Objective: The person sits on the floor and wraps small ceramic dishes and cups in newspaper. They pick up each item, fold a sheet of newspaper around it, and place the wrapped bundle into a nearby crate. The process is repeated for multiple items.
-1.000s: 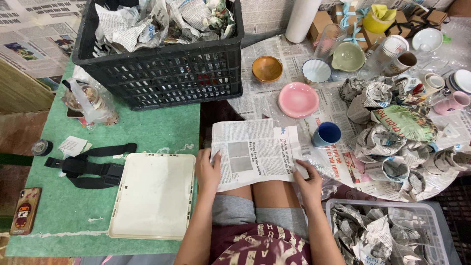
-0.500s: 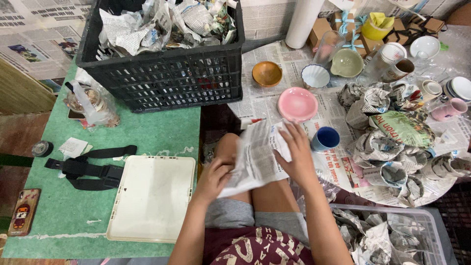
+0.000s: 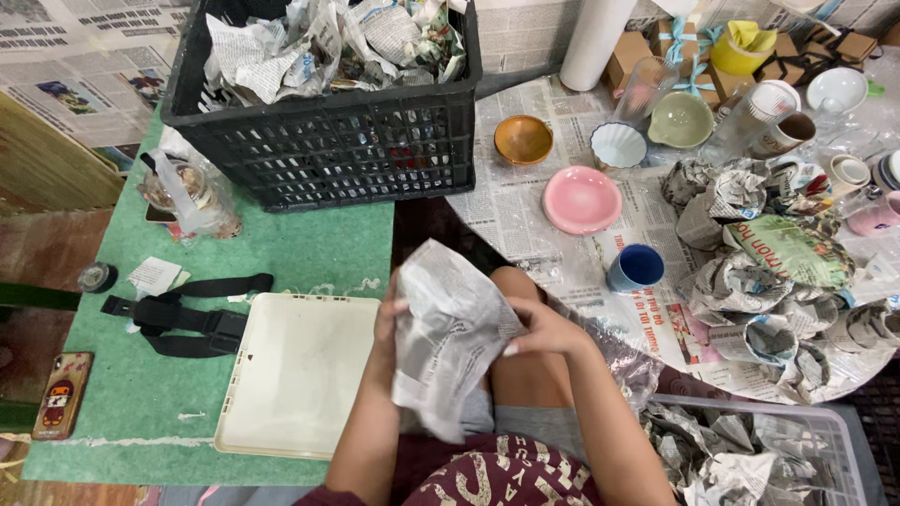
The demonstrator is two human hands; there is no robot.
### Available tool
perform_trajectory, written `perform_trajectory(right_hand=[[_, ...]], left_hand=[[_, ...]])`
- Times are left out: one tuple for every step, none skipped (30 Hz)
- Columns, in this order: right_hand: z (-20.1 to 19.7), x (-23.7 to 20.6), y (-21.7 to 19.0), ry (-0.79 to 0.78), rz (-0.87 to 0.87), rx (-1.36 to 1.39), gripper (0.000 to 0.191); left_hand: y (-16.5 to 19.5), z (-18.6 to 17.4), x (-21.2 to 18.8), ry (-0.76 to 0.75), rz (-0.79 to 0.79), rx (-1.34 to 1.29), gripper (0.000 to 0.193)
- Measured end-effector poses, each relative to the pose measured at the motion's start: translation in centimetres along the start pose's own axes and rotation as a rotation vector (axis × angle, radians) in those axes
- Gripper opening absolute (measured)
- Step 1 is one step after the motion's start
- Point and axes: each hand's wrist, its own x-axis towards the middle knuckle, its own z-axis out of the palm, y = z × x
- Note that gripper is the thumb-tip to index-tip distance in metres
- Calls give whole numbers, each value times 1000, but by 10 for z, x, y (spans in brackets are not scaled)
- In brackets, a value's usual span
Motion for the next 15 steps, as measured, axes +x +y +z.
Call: perform_trajectory(right_hand=[[4,-3,2,12,97,-38,74],[8,-7,3,22,195,-77,67],[13,-8,2,30,292,-115,61],[17,-8,0,71,290,-116,58],[22,-8,-2,114,288,-118,55],[25,-8,-4,156,284,-122,53],[25,-10,-7,199,319,-114,55],[23,-15,-11,241,354,-107,58],[21,-19,-14,283,390,-99,61],[16,-23,-16,338,493,-144,51],[7,-30,-19,392,597,-188,44],[-1,-36,-21,445,701,-232,39],[-9,-41,-21,494,661,-285,38],[-19,-47,-21,543,620,-337,37],[-28,-54,-21,591,581,-390,36]], left_hand=[[3,3,6,-7,-4,-38,83],[4,7,11,-14,-8,-77,82],[5,8,14,-19,-11,-115,81],[6,8,18,-18,-6,-113,79],[6,6,24,-19,0,-109,78],[5,2,30,-21,7,-106,77],[3,-3,37,-26,17,-104,76],[1,-10,43,-30,29,-101,75],[-3,-18,47,-32,38,-100,74],[-5,-27,48,-12,65,-22,69],[-7,-36,49,8,91,57,65],[-9,-45,49,27,116,136,61],[-11,-52,50,118,67,282,60],[-14,-57,49,208,18,429,58],[-16,-60,46,299,-32,574,57]])
